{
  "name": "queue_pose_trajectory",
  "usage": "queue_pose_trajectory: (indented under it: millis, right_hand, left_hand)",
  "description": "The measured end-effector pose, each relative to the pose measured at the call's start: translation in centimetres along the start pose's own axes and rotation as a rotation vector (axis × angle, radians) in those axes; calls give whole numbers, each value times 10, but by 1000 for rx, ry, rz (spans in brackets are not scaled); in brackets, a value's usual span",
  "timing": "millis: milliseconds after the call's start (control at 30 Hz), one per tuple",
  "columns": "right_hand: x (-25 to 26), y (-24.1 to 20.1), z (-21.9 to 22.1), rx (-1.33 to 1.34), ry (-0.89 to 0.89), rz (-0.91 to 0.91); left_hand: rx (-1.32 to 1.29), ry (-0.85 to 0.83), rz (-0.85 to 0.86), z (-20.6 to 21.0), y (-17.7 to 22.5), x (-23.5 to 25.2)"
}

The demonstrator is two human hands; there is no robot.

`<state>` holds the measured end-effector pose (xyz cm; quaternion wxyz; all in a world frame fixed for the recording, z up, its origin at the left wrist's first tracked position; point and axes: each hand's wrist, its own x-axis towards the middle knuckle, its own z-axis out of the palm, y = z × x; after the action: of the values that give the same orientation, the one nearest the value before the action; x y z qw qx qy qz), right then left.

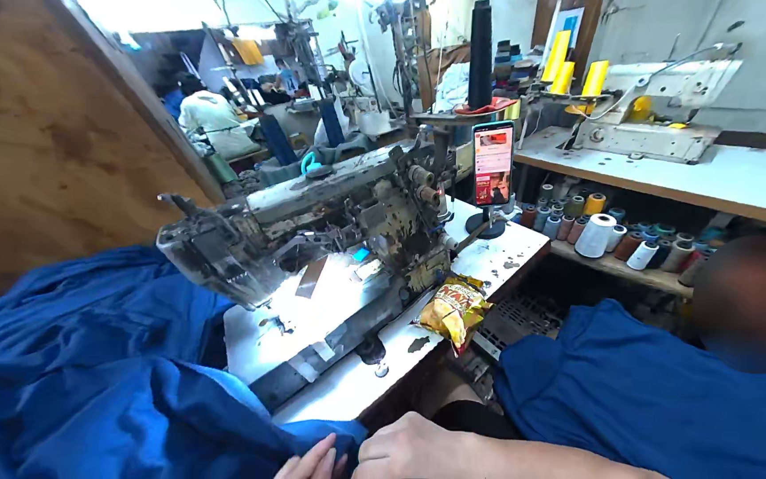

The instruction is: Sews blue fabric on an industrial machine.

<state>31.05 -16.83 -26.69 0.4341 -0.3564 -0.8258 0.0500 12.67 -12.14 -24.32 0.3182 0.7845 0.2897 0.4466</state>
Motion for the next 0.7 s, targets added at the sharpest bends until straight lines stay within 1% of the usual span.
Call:
queue_pose_trajectory:
  millis: [33, 67, 133, 167, 200, 233, 300, 333, 367, 400, 500, 567, 633, 667, 700]
  right_hand:
    - [-7, -4, 1, -14, -34, 71]
    - [-12, -9, -3, -46, -96, 229]
    - [-8, -17, -25, -45, -347, 692]
    - [-2, -15, -35, -25, -435, 842]
    - [0, -12, -40, -40, -429, 864]
    - [-4, -9, -41, -91, -323, 761]
    - [-9, -1, -37, -174, -12, 367]
    - [-5, 2, -34, -171, 84, 199]
    - [1, 3, -32, -175, 133, 79]
    - [6, 3, -28, -192, 152, -4]
    - [13, 0, -18, -186, 150, -119]
    - [13, -1, -17, -113, 175, -150]
    - [14, -2, -22, -23, 229, -103]
    - [17, -2, -26, 8, 236, -49]
    - [21, -1, -30, 48, 217, 10]
  left_hand:
    - [-79, 35, -31, 1, -2, -4]
    - [-133, 39, -73, 1, -1, -7]
    - [-173, 16, -175, -2, 9, -13]
    - [-211, 26, -222, -4, 14, -16]
    - [-271, 42, -249, -6, 17, -19]
    - [-355, 45, -263, -9, 20, -20]
    - [-571, 7, -295, -15, 25, -20]
    - [-670, -22, -306, -16, 27, -18]
    - [-763, -44, -318, -15, 29, -17]
    - [-834, -54, -330, -13, 32, -15]
    - [-914, -55, -348, -1, 38, -15]
    - [-853, -86, -341, 0, 39, -16]
    - [-576, -147, -313, -6, 38, -16]
    - [-351, -182, -261, -9, 37, -15]
    - [-89, -190, -175, -10, 34, -15]
